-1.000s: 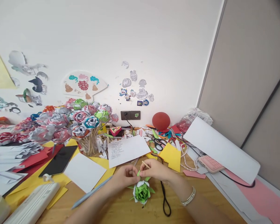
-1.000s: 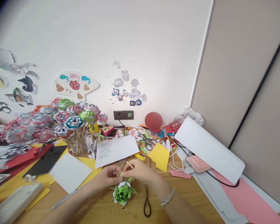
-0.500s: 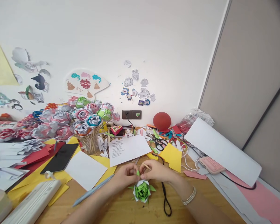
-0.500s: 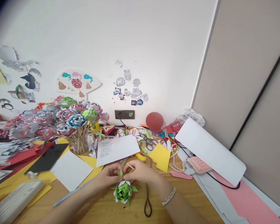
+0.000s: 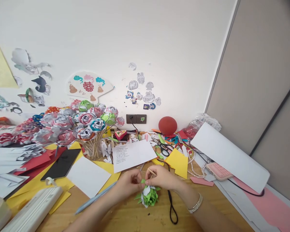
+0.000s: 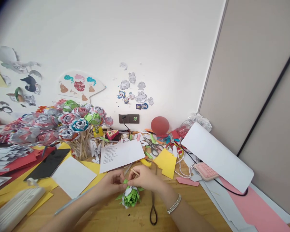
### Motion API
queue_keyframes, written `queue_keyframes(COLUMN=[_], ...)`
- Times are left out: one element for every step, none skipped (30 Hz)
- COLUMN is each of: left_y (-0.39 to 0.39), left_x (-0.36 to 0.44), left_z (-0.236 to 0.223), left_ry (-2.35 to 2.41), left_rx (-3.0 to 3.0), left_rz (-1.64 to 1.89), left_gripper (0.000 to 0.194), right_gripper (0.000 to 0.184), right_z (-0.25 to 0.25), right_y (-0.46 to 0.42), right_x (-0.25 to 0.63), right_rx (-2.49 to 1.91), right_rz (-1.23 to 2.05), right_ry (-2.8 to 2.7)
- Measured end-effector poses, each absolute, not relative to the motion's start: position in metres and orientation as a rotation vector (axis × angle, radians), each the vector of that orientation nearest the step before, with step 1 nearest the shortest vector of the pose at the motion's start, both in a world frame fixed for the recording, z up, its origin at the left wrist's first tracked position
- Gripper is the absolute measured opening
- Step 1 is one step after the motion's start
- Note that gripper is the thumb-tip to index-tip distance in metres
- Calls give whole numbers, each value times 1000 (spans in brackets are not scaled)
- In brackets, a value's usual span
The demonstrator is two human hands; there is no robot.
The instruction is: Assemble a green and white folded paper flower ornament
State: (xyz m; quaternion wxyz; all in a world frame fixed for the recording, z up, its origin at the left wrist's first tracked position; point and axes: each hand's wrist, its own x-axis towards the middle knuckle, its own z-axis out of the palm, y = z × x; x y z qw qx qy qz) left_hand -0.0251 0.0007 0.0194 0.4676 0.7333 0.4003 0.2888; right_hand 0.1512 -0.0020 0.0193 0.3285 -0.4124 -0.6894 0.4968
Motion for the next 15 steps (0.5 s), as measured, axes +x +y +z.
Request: queue_keyframes(left_y=[1,1,1,1,1,2,2,3,3,4,4,4,5,5,5], left_x=[-25,-25,-25,-26,-26,-26,-27,-27,-28,-28,-28,-28,-28,-28,-27], left_z=[19,19,19,19,19,19,19,20,19,19,18,17,16,14,13], left_ry=[987,990,994,996,991,977,956,933,913,905,911,928,948,970,995], left_rx=[1818,1828,1831,1826,1814,1796,1774,1754,1738,1728,1728,1736,1747,1758,1769], left_rz=[706,706,706,705,698,687,674,661,652,645,644,648,650,650,651], left_gripper=[28,27,27,26,25,23,22,21,21,21,20,20,19,18,17], right_gripper=[9,8,8,8,8,8,8,9,9,10,10,10,10,9,9], right_z=[20,20,22,23,24,24,24,24,22,21,19,17,16,15,15], right_y=[-3,-3,-4,-5,-5,-5,-5,-4,-3,-2,0,1,2,2,3], right_x=[151,150,150,150,150,150,151,152,153,154,155,155,156,156,156], right_rx=[-1089,-1095,-1100,-1104,-1112,-1123,-1132,-1137,-1135,-1129,-1119,-1112,-1110,-1111,-1117], right_rz=[1283,1269,1261,1256,1255,1256,1260,1265,1270,1275,1278,1277,1274,1269,1262], right_ry=[-1817,-1824,-1827,-1827,-1824,-1820,-1814,-1806,-1802,-1802,-1806,-1815,-1825,-1836,-1845])
